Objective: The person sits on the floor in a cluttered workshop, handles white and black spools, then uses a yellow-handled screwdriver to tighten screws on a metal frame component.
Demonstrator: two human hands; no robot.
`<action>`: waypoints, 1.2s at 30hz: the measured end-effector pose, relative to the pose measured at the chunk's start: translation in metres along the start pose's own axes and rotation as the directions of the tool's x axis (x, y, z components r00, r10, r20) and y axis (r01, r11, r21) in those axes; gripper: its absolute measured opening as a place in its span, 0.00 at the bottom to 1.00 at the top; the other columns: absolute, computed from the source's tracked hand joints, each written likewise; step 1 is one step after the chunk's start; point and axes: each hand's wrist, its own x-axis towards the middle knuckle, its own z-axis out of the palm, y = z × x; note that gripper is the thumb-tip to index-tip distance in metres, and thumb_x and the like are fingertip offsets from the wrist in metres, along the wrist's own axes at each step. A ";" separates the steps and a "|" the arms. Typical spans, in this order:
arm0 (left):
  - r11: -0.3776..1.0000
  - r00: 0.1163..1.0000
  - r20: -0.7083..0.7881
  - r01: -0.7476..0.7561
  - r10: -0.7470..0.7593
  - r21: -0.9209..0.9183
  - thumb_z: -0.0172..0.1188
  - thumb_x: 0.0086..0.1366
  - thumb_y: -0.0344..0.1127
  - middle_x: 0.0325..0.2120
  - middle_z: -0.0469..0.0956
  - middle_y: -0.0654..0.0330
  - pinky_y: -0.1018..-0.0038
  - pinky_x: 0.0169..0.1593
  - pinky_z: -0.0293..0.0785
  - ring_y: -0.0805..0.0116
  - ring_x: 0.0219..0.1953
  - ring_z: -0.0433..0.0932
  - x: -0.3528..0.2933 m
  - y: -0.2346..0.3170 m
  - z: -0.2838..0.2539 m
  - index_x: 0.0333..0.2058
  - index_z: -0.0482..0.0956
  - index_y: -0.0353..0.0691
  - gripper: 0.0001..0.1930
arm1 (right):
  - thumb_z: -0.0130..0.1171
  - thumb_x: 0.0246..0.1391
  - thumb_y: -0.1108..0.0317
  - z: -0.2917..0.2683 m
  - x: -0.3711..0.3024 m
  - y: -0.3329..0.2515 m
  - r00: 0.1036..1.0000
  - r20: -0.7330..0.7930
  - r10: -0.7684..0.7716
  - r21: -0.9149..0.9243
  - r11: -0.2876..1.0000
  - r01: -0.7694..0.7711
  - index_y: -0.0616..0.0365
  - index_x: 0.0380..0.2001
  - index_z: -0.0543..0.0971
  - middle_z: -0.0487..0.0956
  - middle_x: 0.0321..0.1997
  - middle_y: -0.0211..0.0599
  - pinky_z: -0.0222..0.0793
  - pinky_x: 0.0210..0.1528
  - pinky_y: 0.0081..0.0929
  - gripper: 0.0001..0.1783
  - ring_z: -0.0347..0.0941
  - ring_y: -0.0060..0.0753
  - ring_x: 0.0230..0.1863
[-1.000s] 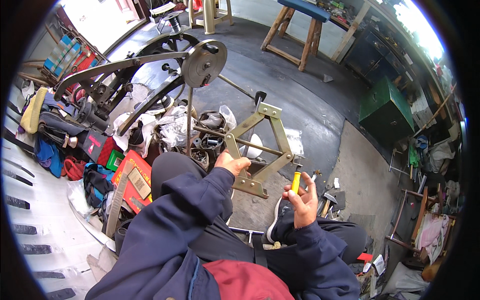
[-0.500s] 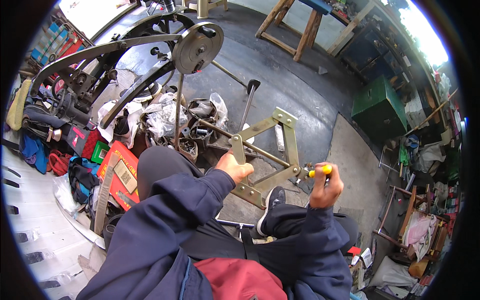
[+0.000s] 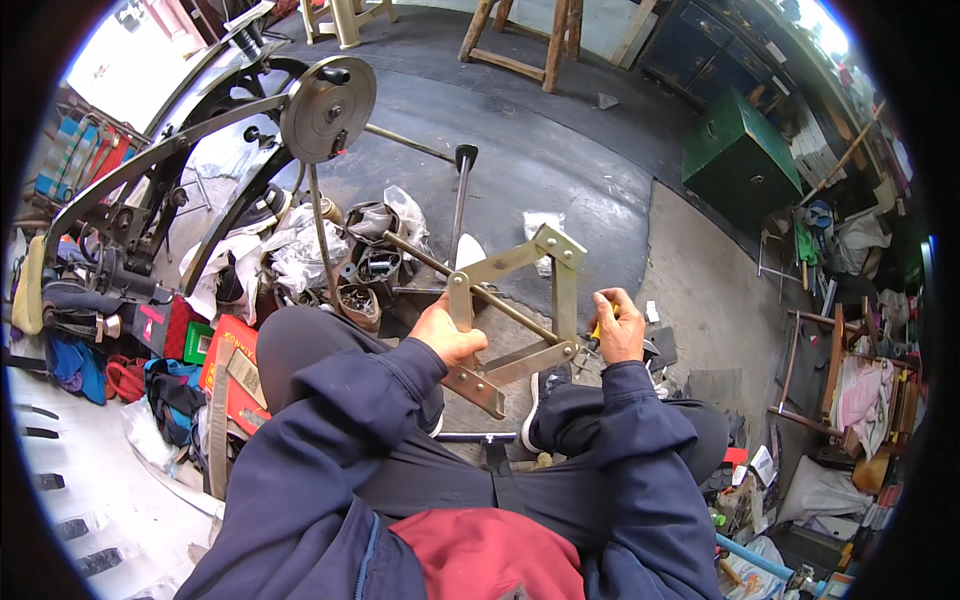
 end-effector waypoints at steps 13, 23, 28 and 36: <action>0.858 0.860 0.154 0.438 -0.487 0.268 0.71 0.55 0.33 0.26 0.85 0.49 0.62 0.32 0.84 0.58 0.26 0.86 0.068 -0.017 -0.043 0.37 0.85 0.27 0.14 | 0.60 0.45 0.69 0.007 -0.025 0.038 0.821 0.516 -0.246 -0.452 0.736 0.505 0.55 0.47 0.82 0.76 0.50 0.48 0.69 0.62 0.45 0.22 0.71 0.57 0.58; 0.710 0.773 0.198 0.407 -0.603 0.575 0.73 0.60 0.44 0.30 0.86 0.57 0.70 0.35 0.77 0.69 0.28 0.82 0.107 -0.085 -0.068 0.37 0.88 0.34 0.17 | 0.71 0.50 0.62 0.053 -0.045 0.080 0.814 0.546 -0.199 -0.520 0.681 0.516 0.59 0.38 0.79 0.80 0.39 0.49 0.71 0.52 0.50 0.17 0.76 0.56 0.47; 0.575 0.760 0.117 0.371 -0.640 0.729 0.73 0.61 0.54 0.32 0.86 0.58 0.70 0.39 0.75 0.67 0.30 0.81 0.106 -0.078 -0.068 0.39 0.88 0.32 0.25 | 0.67 0.52 0.61 0.069 -0.047 0.099 0.783 0.616 -0.082 -0.538 0.683 0.494 0.61 0.38 0.80 0.82 0.42 0.52 0.73 0.51 0.52 0.15 0.77 0.58 0.49; 0.514 0.744 0.069 0.388 -0.665 0.765 0.72 0.58 0.61 0.46 0.86 0.45 0.65 0.54 0.76 0.55 0.48 0.85 0.088 -0.057 -0.043 0.46 0.88 0.30 0.35 | 0.63 0.52 0.65 0.100 -0.050 0.148 0.795 0.604 -0.060 -0.535 0.709 0.460 0.64 0.43 0.78 0.80 0.47 0.54 0.72 0.57 0.52 0.17 0.76 0.59 0.54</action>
